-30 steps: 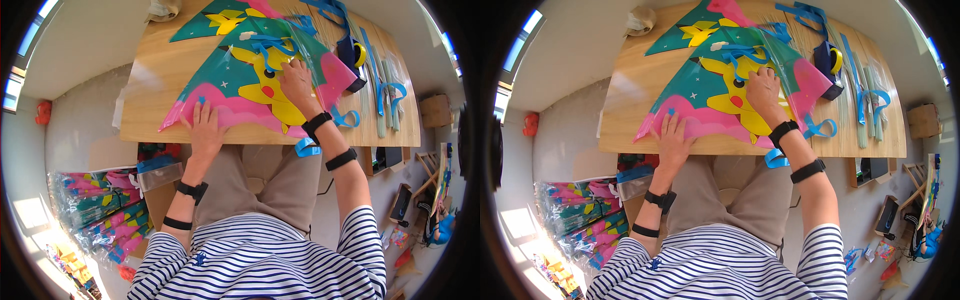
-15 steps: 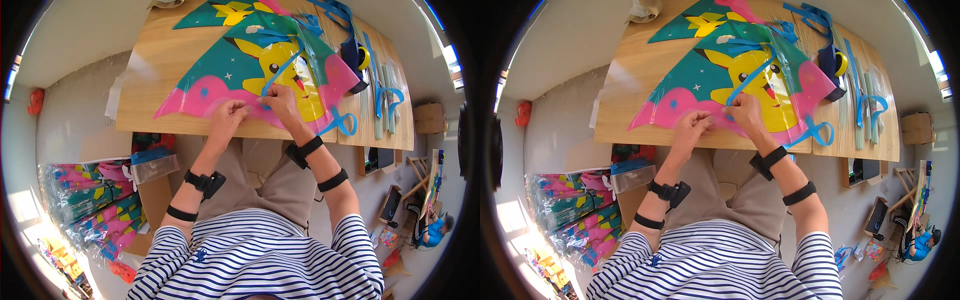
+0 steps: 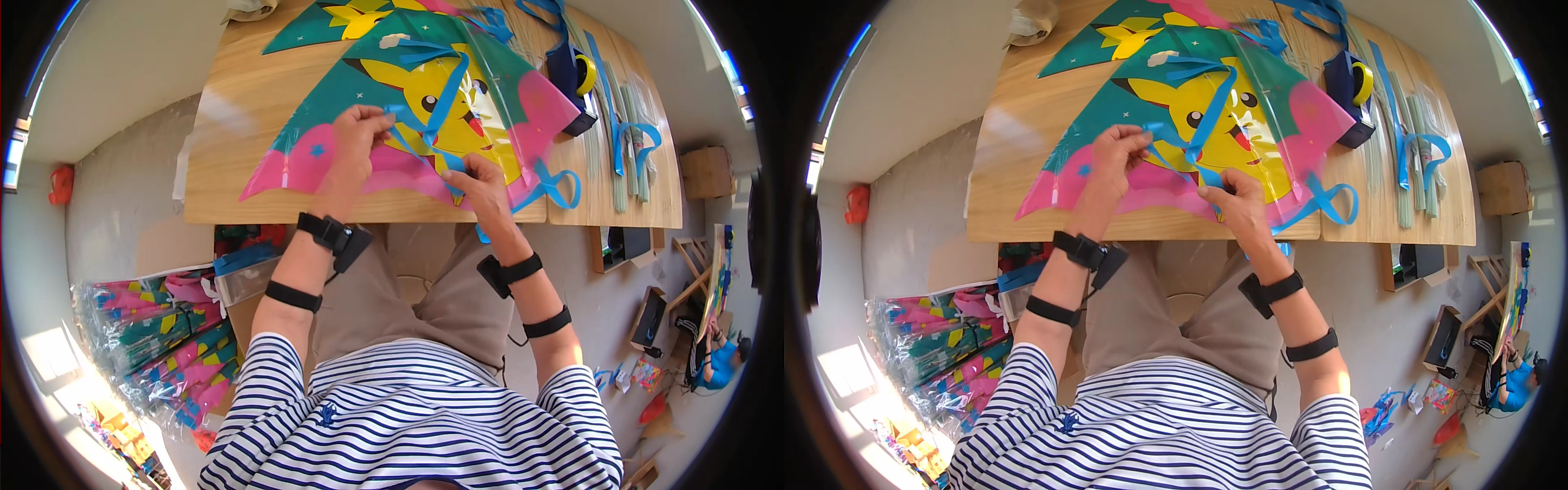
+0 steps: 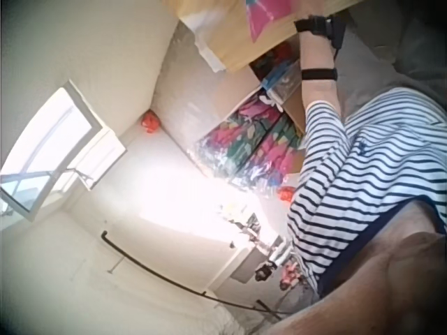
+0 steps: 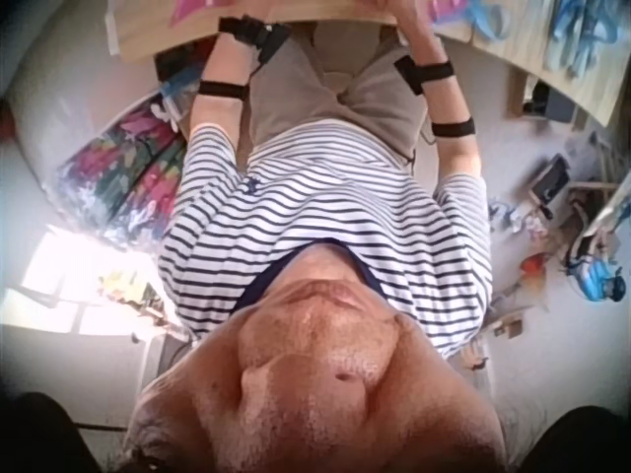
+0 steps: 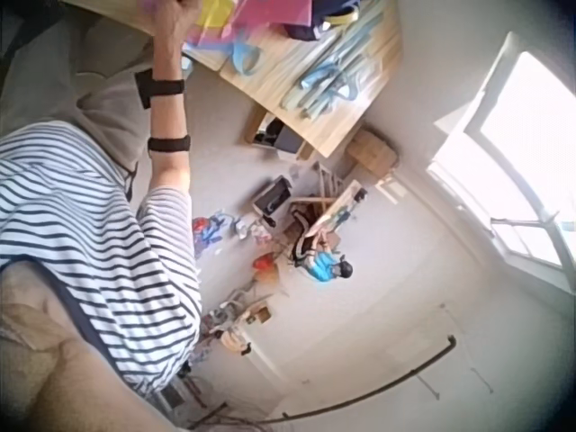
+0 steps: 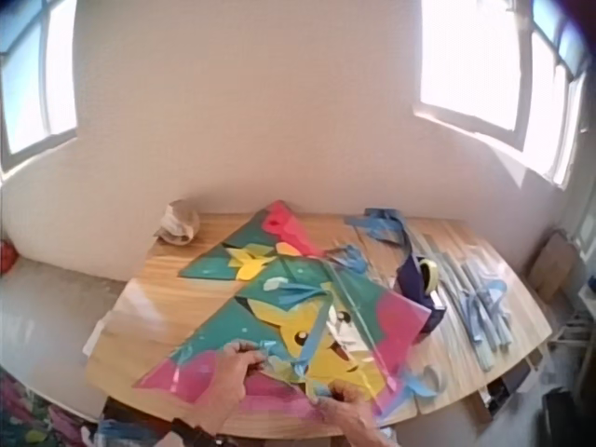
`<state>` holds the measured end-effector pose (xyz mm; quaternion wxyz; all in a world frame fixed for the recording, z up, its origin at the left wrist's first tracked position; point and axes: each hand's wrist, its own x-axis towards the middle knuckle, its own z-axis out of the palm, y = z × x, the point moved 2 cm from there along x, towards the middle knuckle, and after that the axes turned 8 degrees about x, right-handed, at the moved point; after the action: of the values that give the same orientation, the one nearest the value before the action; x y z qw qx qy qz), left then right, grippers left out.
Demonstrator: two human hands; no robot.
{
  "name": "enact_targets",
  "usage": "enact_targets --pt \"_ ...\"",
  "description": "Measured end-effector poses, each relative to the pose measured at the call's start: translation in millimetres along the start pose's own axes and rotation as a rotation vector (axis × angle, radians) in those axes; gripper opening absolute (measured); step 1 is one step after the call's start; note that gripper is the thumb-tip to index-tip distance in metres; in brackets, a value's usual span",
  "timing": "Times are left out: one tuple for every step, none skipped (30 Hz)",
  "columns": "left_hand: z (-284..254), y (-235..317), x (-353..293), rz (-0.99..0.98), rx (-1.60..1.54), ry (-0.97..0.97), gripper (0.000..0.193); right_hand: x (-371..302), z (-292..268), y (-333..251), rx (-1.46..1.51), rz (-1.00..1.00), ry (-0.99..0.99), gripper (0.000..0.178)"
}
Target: The recorder is assembling Pikachu-themed kites, attaching plastic ribbon tails with adhesive tape.
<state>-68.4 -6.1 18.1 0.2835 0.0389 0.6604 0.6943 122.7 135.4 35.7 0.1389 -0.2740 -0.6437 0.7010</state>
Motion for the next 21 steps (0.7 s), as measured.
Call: enact_targets --pt "-5 15 16 0.064 0.012 0.034 0.020 -7 -14 4 -0.004 0.010 0.044 0.018" --pt "-13 33 34 0.129 0.023 0.069 0.020 -14 -29 10 -0.007 0.019 0.086 0.017" --pt "-18 50 52 0.189 -0.009 0.105 0.021 -24 -42 14 -0.012 0.027 0.135 0.017" --pt "-26 65 70 0.250 -0.041 0.145 0.022 -36 -51 13 0.037 0.038 0.162 0.016" --pt "-44 79 85 0.310 -0.074 0.184 0.023 -48 -57 9 0.088 0.044 0.173 0.015" --pt "-54 91 102 0.366 -0.114 0.200 0.024 -60 -72 15 0.036 0.029 0.210 0.015" --pt "-66 102 114 0.380 -0.098 0.245 0.023 -72 -88 19 -0.014 0.011 0.242 0.014" --pt "-79 106 125 0.386 -0.083 0.288 0.022 -85 -101 15 0.000 0.022 0.298 0.014" --pt "-90 107 134 0.390 -0.061 0.331 0.021 -100 -115 14 0.021 0.037 0.356 0.013" --pt "-109 109 137 0.378 0.044 0.345 0.022 -112 -132 16 0.047 0.036 0.430 0.012" --pt "-125 104 140 0.359 0.145 0.356 0.024 -124 -153 18 0.068 0.038 0.509 0.012" --pt "-133 100 142 0.337 0.244 0.364 0.027 -136 -173 19 0.087 0.033 0.598 0.012" --pt "-138 96 136 0.345 0.400 0.401 0.030 -146 -192 21 0.108 0.030 0.681 0.012" --pt "-142 88 127 0.348 0.556 0.429 0.033 -157 -207 22 0.117 0.011 0.743 0.013" --pt "-146 82 116 0.350 0.712 0.457 0.036 -167 -220 22 0.127 -0.008 0.804 0.013" --pt "-149 76 104 0.383 0.832 0.483 0.039 -171 -226 19 0.137 -0.029 0.860 0.014" --pt "-150 69 91 0.411 0.953 0.510 0.042 -170 -224 16 0.137 -0.044 0.887 0.014" --pt "-151 61 77 0.437 1.075 0.538 0.045 -168 -221 11 0.136 -0.059 0.912 0.014" --pt "-154 53 61 0.515 1.107 0.479 0.046 -167 -216 5 0.136 -0.071 0.933 0.014" --pt "-158 41 43 0.585 1.143 0.417 0.047 -165 -207 -2 0.120 -0.072 0.847 0.013" --pt "-162 28 24 0.653 1.176 0.355 0.047 -162 -200 -5 0.120 -0.094 0.770 0.012"
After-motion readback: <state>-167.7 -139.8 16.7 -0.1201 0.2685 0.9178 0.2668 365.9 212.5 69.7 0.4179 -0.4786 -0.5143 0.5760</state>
